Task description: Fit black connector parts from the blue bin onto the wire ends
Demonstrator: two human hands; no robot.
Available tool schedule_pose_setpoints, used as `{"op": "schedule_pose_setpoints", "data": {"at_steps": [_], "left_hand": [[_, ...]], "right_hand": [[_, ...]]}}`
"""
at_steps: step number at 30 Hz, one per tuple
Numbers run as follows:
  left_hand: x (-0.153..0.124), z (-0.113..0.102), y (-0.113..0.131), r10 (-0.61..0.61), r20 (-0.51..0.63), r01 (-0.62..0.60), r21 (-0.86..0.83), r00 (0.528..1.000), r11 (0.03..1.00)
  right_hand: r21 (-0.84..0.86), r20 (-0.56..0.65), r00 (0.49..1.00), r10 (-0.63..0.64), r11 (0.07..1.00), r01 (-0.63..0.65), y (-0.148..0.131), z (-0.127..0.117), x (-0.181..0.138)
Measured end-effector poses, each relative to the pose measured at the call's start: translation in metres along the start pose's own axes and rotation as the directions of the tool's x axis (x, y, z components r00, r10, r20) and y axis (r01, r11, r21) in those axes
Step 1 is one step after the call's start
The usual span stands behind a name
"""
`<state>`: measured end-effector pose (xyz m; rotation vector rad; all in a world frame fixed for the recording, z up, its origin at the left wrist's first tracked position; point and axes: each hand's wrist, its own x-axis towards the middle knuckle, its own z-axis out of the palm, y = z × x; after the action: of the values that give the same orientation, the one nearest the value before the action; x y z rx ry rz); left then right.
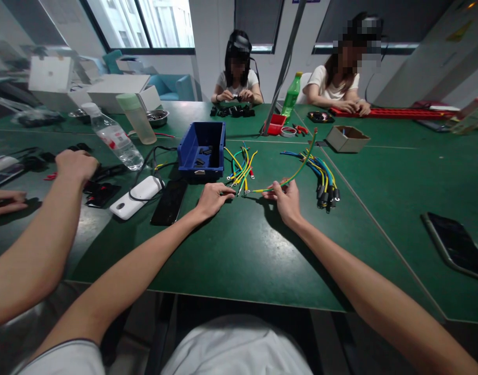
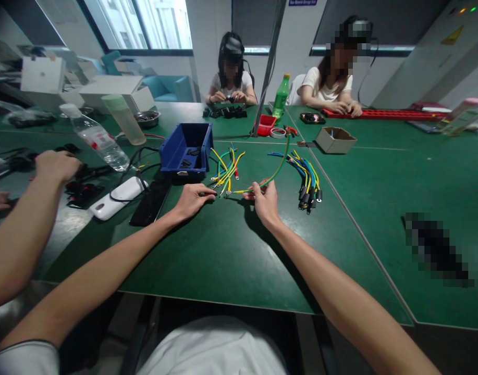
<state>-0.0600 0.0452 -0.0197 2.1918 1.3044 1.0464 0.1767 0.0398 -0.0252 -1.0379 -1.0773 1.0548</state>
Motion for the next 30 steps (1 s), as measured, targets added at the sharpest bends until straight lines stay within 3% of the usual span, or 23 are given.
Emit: {"op": "schedule_pose_setpoints", "data": {"at_steps": [8, 17, 21, 25, 30], "left_hand": [[-0.002, 0.004, -0.001, -0.012, 0.002, 0.012, 0.019, 1.0, 1.0], [-0.002, 0.003, -0.001, 0.049, 0.029, -0.05, 0.056, 0.998, 0.997], [-0.003, 0.001, 0.008, 0.107, 0.05, -0.114, 0.16, 0.993, 0.981], [-0.012, -0.015, 0.061, 0.264, 0.034, -0.265, 0.227, 0.964, 0.937], [-0.039, -0.054, 0.175, 0.447, 0.037, -0.447, 0.154, 0.894, 0.881]], "right_hand": [[-0.002, -0.025, 1.0, -0.017, 1.0, 0.017, 0.0, 0.001, 0.0], [-0.037, -0.011, 0.999, -0.033, 0.999, 0.032, 0.0, 0.002, 0.0], [-0.038, 0.002, 0.999, -0.037, 0.999, 0.037, 0.0, 0.002, 0.0], [-0.057, -0.044, 0.999, -0.019, 0.998, 0.016, -0.004, 0.003, -0.002], [-0.07, -0.054, 0.998, -0.02, 0.997, 0.016, -0.005, 0.003, -0.003]]}}
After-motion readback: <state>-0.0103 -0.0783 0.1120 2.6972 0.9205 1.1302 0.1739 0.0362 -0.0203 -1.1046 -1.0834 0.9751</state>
